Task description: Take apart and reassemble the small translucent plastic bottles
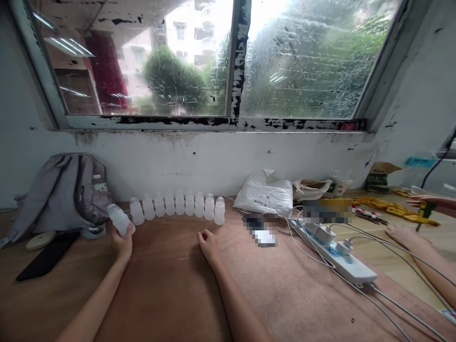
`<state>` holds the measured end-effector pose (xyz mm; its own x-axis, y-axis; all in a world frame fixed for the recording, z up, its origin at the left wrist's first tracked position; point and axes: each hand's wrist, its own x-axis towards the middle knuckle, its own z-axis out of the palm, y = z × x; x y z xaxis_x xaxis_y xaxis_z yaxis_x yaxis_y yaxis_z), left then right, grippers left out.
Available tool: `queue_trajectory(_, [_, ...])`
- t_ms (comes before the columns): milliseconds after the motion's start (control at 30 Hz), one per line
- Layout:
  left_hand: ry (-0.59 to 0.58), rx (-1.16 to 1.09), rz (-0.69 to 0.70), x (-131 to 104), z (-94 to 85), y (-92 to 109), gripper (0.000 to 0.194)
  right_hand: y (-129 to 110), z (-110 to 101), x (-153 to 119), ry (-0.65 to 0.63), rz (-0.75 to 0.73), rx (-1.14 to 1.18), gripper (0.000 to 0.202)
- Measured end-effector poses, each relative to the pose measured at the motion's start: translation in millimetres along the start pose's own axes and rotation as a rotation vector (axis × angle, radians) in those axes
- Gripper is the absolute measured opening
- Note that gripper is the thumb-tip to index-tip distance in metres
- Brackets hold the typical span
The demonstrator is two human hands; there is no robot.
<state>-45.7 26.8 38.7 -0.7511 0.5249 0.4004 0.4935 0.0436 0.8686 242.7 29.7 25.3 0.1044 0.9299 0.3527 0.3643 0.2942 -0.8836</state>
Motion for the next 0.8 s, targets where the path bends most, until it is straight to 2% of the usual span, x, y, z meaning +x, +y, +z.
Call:
queue_trajectory(100, [-0.088,0.004,0.038,-38,-7.5,22,0.046,-6,1,-4,0.054,-0.014,0.028,0.031])
queue_trajectory(167, [-0.272,-0.005,0.221,-64,-11.9,37,0.04,-8,3,-7,0.068,-0.001,0.063,0.033])
queue_trajectory(300, [-0.476,-0.003,0.675,-103,-17.1,56,0.035,-10,5,-11,0.006,0.081,0.165,0.047])
queue_trajectory(400, [-0.609,0.05,0.836,-116,-17.8,55,0.032,-11,3,-14,-0.042,0.141,0.232,0.057])
queue_trajectory(500, [-0.665,0.116,0.865,-120,-19.2,52,0.032,-15,1,-22,-0.062,0.147,0.273,0.057])
queue_trajectory(600, [-0.672,0.133,0.849,-120,-23.2,51,0.033,-25,-1,-32,-0.029,0.044,0.22,0.041])
queue_trajectory(700, [-0.755,0.047,0.806,-120,-28.9,54,0.032,-35,-3,-39,0.039,-0.065,0.095,0.033])
queue_trajectory(800, [-0.866,-0.06,0.705,-122,-34.1,59,0.03,-38,-6,-41,0.08,-0.092,0.038,0.033])
